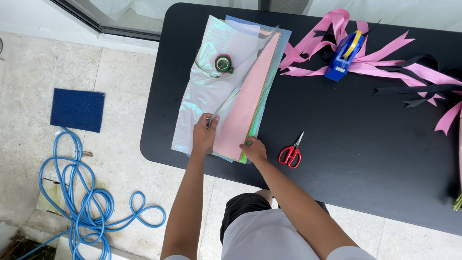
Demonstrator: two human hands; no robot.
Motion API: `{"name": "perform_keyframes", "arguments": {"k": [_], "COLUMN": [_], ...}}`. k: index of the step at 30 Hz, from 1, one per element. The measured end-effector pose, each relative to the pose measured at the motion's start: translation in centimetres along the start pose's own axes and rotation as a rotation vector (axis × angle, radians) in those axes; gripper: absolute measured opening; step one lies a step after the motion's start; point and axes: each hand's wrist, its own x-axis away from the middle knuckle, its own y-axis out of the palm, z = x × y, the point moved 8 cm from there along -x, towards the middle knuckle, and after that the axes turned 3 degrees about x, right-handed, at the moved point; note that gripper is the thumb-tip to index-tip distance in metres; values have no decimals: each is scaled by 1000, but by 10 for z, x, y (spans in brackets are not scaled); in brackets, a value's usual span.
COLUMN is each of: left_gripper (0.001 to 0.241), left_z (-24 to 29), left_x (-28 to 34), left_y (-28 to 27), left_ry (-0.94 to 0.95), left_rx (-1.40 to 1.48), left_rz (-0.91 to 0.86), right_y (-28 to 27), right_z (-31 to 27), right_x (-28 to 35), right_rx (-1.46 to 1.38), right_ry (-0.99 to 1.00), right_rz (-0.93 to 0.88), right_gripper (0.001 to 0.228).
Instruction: The person wraps a bunch of yellow flowers in pink paper, secures the paper with tape, and then prepares more sheets of pink paper to continue wrapping.
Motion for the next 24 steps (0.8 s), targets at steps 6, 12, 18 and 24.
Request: {"name": "perform_keyframes", "arguments": {"k": [6, 12, 18, 24], "left_gripper": [25, 31, 32, 28], "left_z": [-8, -21, -22, -34], "left_x": [-5, -13, -18, -23], "left_y": [22, 34, 26, 34], "left_ry": [-6, -4, 112, 106], "left_rx": [17, -51, -161, -214], "left_rz": [-40, -42, 108, 105], "right_y": [-9, 15, -9, -44], "right_z": [-63, -79, -45, 13], "right_x": [35, 23, 23, 14], "right_rx": [-86, -189, -270, -315], "right_ry": [-226, -254, -139, -55], "right_rz": [278, 245, 215, 277], "right_gripper": [26, 22, 22, 21]}}
